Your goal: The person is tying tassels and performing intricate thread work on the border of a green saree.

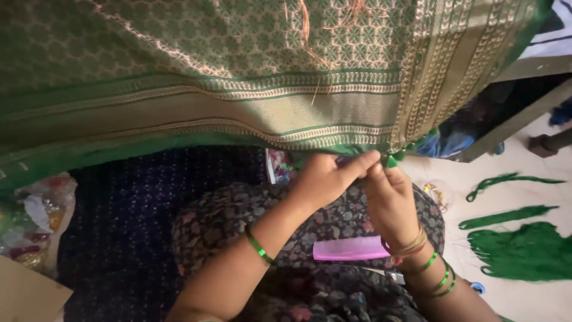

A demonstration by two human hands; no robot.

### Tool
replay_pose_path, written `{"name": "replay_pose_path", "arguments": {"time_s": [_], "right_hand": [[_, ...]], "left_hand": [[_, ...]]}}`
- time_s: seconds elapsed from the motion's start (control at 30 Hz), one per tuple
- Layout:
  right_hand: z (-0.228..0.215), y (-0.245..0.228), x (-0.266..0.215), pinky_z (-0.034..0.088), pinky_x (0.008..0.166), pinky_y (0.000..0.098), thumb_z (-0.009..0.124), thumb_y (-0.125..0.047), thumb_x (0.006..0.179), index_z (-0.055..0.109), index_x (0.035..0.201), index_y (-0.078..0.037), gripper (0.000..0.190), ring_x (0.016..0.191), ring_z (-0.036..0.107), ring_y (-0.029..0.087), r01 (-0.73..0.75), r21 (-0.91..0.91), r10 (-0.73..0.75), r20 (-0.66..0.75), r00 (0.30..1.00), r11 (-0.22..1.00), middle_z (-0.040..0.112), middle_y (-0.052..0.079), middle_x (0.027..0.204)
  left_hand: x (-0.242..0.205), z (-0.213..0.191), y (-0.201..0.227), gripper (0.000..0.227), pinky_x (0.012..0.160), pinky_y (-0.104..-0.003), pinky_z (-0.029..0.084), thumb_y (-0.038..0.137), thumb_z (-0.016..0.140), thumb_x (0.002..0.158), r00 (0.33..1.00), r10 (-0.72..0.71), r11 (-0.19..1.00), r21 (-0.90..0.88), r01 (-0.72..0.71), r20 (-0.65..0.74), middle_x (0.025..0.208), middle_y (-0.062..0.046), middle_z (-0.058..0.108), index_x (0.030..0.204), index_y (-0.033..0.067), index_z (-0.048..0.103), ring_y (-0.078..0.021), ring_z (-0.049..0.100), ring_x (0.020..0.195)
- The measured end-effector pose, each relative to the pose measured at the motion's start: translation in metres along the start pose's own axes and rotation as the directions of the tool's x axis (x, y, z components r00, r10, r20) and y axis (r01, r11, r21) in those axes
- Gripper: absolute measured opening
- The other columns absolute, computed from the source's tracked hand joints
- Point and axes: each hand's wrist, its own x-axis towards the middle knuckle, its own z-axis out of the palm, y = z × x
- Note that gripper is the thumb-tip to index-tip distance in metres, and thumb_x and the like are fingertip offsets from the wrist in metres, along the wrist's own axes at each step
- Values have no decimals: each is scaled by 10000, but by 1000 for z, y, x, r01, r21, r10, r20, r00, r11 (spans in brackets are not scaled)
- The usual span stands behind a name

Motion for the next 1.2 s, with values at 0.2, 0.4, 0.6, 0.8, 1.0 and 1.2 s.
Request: {"name": "replay_pose_path", "arguments": {"time_s": [0.2,0.4,0.6,0.8,1.0,1.2], "right_hand": [[25,-44,-18,555,802,293,459,-236,1069,637,1069,-20,280,866,692,158,-44,-124,57,105,993,991,722,64,941],[8,-48,-37,523,713,338,496,-220,1052,663,1078,28,300,748,675,195,-230,-148,245,92,965,962,712,111,811],[-2,-47,-50,562,796,402,557,-181,1077,667,989,66,285,686,671,239,-194,-82,205,155,967,978,692,130,737],[4,-70,-45,562,786,416,546,-259,1016,680,1019,48,336,703,702,251,-213,-103,226,138,964,972,711,139,738],[-19,-66,-39,571,872,484,561,-280,1049,667,978,27,332,612,664,256,-325,160,279,258,925,932,672,124,693],[9,-25,-52,480,641,362,538,-231,1091,633,898,-10,308,585,586,204,-449,228,356,354,865,864,621,78,666]], "left_hand": [[14,10,8,332,517,-452,454,210,696,1068,877,-473,880,3,474,-85,737,-207,635,954,-102,680,-308,575,567],[10,5,7,259,741,-299,567,291,702,980,996,-80,979,184,88,-51,880,-10,763,983,35,736,-119,699,788],[11,6,4,279,772,-309,564,296,700,981,995,-7,972,232,29,-96,928,-32,766,1027,22,728,-125,703,833],[-1,-2,-14,245,780,-309,564,255,677,1032,1000,-4,976,219,3,2,933,-56,780,1064,20,738,-122,683,820],[-1,-28,-6,258,941,-430,546,77,663,962,831,464,530,656,-537,306,1135,-123,732,1211,99,726,-305,703,1033],[-3,-9,7,255,914,-441,547,93,665,959,763,547,339,741,-579,346,1085,-120,725,1208,113,720,-315,708,971]]}}
